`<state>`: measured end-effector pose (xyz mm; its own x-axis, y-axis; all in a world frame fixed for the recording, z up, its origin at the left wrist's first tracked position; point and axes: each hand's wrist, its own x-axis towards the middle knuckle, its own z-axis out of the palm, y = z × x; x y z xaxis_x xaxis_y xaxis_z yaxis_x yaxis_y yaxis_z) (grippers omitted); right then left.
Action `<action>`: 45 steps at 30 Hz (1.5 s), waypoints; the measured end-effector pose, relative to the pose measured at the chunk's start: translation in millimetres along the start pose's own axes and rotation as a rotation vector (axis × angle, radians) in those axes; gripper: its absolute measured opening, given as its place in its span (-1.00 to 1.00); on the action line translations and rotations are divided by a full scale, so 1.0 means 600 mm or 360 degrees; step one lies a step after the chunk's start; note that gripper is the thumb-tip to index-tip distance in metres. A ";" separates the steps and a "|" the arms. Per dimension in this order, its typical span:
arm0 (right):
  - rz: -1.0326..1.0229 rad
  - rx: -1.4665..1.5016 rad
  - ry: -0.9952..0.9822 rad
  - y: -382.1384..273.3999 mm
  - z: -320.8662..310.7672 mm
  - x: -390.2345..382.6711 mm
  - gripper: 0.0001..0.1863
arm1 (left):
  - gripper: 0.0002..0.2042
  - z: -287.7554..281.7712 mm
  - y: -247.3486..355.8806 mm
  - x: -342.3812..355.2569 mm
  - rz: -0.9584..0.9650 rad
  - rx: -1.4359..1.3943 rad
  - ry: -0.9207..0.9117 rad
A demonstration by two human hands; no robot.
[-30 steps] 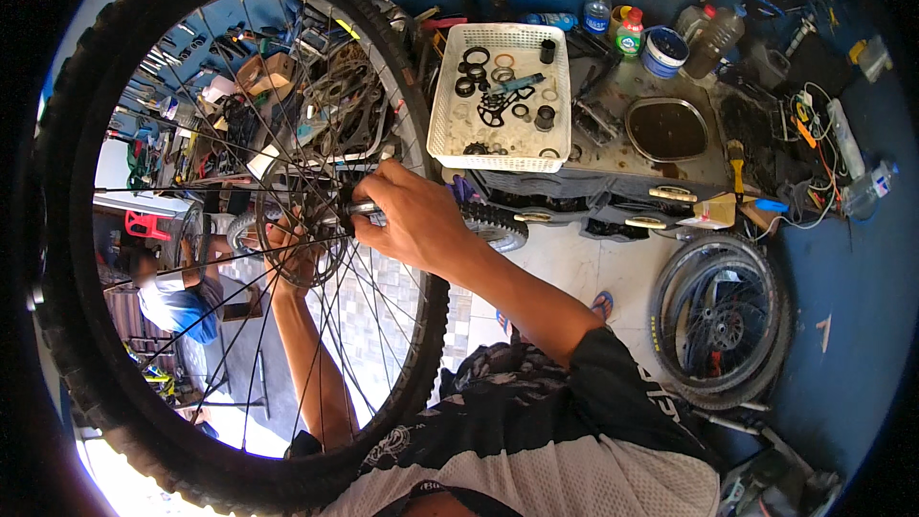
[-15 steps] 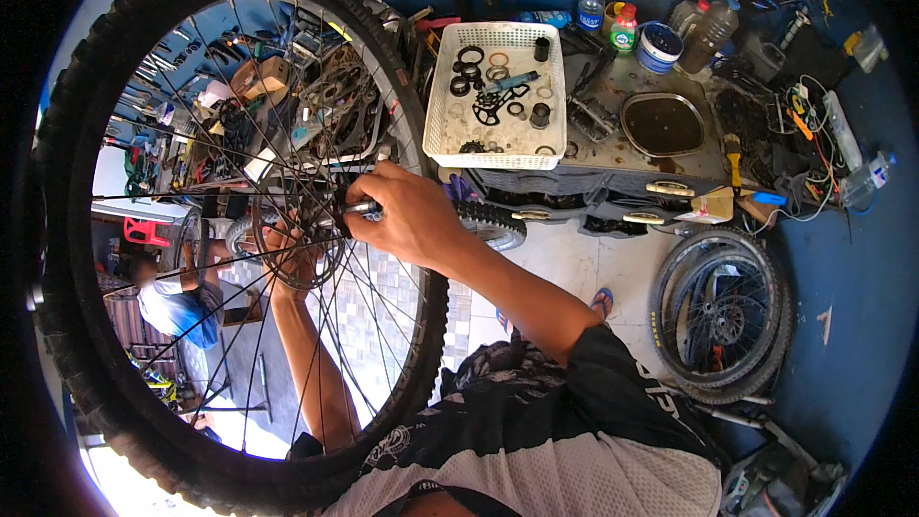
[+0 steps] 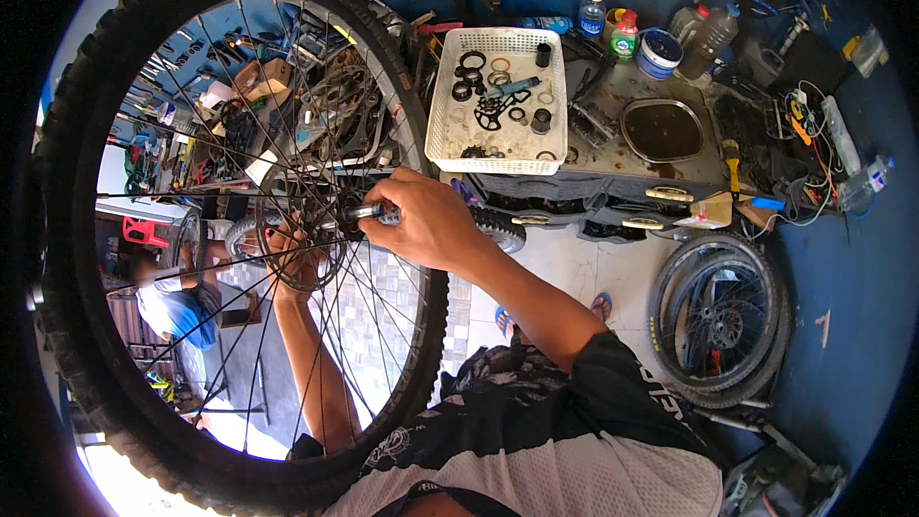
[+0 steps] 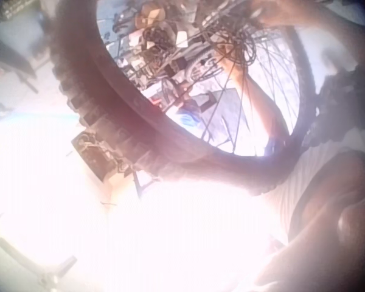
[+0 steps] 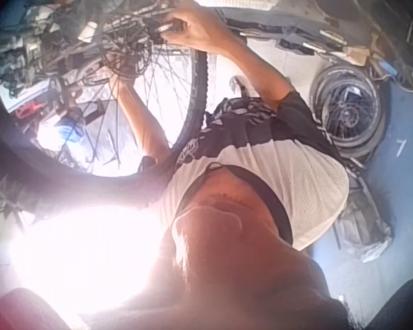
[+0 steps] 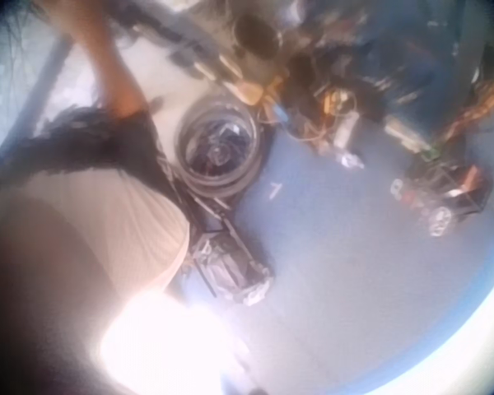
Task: The person assembles a bicycle wheel hub by inserting small parts into the hub and then attaching the hub to the wheel. They use a tool to tighten the hub onto the wheel and then place the wheel on the floor.
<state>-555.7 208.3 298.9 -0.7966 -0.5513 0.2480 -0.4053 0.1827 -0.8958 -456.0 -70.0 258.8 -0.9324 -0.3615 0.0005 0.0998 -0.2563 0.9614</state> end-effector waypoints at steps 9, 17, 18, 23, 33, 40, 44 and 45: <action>-0.0079 0.0059 0.0106 0.012 0.016 0.003 -0.66 | -0.73 -0.004 -0.005 -0.002 0.0003 -0.0016 0.0079; -0.0085 0.0053 0.0075 0.006 0.018 0.008 -0.68 | -0.72 -0.017 -0.011 0.000 -0.0018 0.0034 0.0063; -0.0030 0.0074 0.0028 0.007 0.015 0.005 -0.66 | -0.72 -0.018 -0.013 -0.001 0.0005 -0.0031 0.0018; -0.0166 0.0081 0.0067 0.006 0.017 0.010 -0.67 | -0.71 -0.014 -0.016 -0.003 -0.0019 -0.0006 0.0130; 0.0366 0.0131 0.0322 0.230 -0.182 0.207 -0.53 | -0.65 0.002 -0.011 -0.021 0.0006 0.0128 0.0131; 0.0992 -0.1095 0.0138 0.409 -0.228 0.340 -0.52 | -0.69 -0.009 -0.007 -0.020 0.0000 0.0156 0.0121; 0.1058 -0.1207 0.0180 0.449 -0.210 0.363 -0.57 | -0.62 -0.009 -0.003 -0.024 -0.0022 0.0188 0.0099; 0.1064 -0.1231 0.0200 0.454 -0.206 0.368 -0.60 | -0.62 -0.009 -0.001 -0.026 -0.0045 0.0234 0.0166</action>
<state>-897.6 236.9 155.3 -0.9885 -0.0635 -0.1374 -0.0044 0.9195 -0.3930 -439.8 -69.1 256.9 -0.8922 -0.4490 -0.0485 0.0150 -0.1369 0.9905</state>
